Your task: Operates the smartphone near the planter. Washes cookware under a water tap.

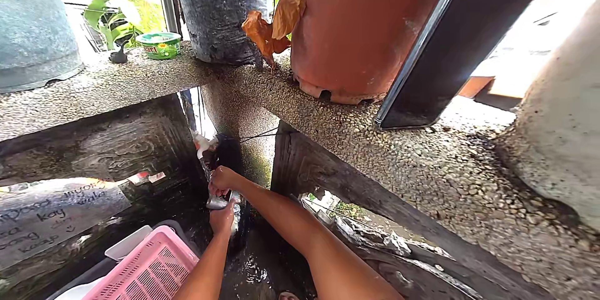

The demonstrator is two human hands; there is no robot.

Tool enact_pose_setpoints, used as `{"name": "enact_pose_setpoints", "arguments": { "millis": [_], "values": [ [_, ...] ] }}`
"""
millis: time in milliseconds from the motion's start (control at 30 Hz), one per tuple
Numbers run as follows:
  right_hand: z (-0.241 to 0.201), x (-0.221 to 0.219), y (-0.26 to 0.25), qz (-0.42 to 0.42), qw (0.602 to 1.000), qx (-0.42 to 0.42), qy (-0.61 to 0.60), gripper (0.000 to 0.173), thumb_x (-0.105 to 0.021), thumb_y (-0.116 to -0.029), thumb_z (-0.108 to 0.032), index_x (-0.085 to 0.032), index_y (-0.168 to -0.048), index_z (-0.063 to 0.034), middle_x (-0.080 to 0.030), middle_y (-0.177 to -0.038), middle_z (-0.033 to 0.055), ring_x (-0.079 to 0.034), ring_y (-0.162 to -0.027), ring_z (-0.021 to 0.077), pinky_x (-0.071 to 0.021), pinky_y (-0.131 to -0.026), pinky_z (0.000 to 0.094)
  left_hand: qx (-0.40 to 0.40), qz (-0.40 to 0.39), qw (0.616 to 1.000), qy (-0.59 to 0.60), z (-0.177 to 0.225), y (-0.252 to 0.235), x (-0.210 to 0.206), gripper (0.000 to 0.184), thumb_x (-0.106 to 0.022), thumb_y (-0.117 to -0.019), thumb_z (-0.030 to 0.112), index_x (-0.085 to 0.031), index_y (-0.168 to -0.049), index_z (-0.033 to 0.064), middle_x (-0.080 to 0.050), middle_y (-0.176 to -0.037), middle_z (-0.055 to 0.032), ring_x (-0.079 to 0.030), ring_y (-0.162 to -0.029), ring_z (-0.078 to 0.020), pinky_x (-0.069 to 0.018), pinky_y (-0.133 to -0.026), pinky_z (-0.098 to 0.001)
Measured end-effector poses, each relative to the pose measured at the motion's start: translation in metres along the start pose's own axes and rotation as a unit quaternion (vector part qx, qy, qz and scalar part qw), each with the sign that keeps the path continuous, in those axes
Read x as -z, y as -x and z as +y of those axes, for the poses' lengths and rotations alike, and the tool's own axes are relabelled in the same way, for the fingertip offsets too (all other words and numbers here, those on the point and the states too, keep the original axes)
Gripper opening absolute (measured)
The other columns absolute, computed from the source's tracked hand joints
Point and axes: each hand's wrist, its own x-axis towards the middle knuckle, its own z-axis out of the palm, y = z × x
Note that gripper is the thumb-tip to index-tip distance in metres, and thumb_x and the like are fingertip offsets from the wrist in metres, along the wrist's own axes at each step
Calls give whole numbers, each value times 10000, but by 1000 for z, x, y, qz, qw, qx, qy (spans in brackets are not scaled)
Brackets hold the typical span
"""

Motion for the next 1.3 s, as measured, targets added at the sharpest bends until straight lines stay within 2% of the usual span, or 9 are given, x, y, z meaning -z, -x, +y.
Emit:
{"name": "enact_pose_setpoints", "arguments": {
  "millis": [233, 333, 467, 567, 667, 767, 933, 1100, 1300],
  "values": [
    [6, 0, 1, 18, 998, 0, -53, 243, -539, -1018, -215, -704, -1009, -38, -759, -842, 62, -712, -648, 141, -581, -577, 328, 108, 10, 979, 173, 17, 18, 12, 695, -748, -932, 490, -603, -1270, -99, -604, -1284, -305, -583, -1198, -412, -478, -995, -600],
    [13, -9, -4, 83, 989, 100, -72, 355, -508, -1065, -280, -724, -989, -10, -754, -870, 81, -721, -752, 156, -597, -709, 371, 132, 50, 954, 266, 18, 24, 29, 742, -628, -981, 578, -577, -1317, -82, -580, -1334, -303, -567, -1238, -416, -477, -1010, -614],
    [27, -47, -5, 164, 946, 243, 137, 396, -434, -1076, -305, -713, -1197, -52, -704, -1234, 149, -626, -1237, 296, -467, -1097, 515, 126, 32, 920, 370, 24, 38, 58, 710, -490, -1034, 601, -548, -1395, -9, -572, -1397, -243, -564, -1275, -372, -481, -1026, -612],
    [29, -57, -5, 148, 947, 166, 233, 585, -338, -1070, -520, -528, -1511, -185, -488, -1577, 106, -378, -1504, 312, -239, -1255, 563, 79, 15, 900, 428, 28, 42, 70, 521, -511, -1048, 484, -620, -1313, 48, -677, -1232, -174, -664, -1107, -296, -561, -919, -551],
    [26, -24, -14, 124, 986, 37, 101, 638, -392, -1025, -624, -661, -1358, -150, -651, -1382, 146, -582, -1325, 344, -444, -1089, 647, 74, 40, 901, 425, 28, 52, 82, 467, -582, -1020, 425, -630, -1257, 26, -684, -1146, -188, -672, -1030, -302, -572, -864, -542],
    [21, -9, -12, 128, 990, -29, 45, 695, -375, -1026, -630, -691, -1245, -51, -652, -1338, 212, -597, -1286, 394, -464, -1031, 673, 52, 48, 904, 422, 26, 55, 85, 474, -595, -1020, 431, -630, -1254, 20, -692, -1140, -183, -681, -1031, -290, -579, -868, -530],
    [-4, -72, 12, 188, 955, 89, 210, 741, -284, -1050, -583, -337, -1613, -104, -298, -1680, 153, -204, -1575, 361, -150, -1234, 687, 55, 63, 909, 408, 35, 52, 84, 482, -611, -1007, 460, -665, -1197, 20, -704, -1089, -170, -686, -980, -284, -578, -842, -525],
    [7, -25, -8, 130, 989, 5, 67, 711, -426, -990, -668, -676, -1296, -78, -646, -1366, 182, -589, -1308, 356, -463, -1060, 646, 42, 28, 894, 446, 25, 64, 91, 444, -550, -1035, 421, -629, -1248, 39, -698, -1096, -166, -689, -982, -272, -587, -829, -515],
    [90, -20, -21, 125, 949, -81, -279, 814, -319, -1047, -671, -584, -1395, 15, -556, -1456, 255, -530, -1371, 363, -417, -1128, 591, 7, 9, 838, 546, 33, 76, 110, 377, -452, -1062, 380, -597, -1246, 85, -674, -1069, -121, -672, -959, -231, -578, -801, -487]
  ]
}}
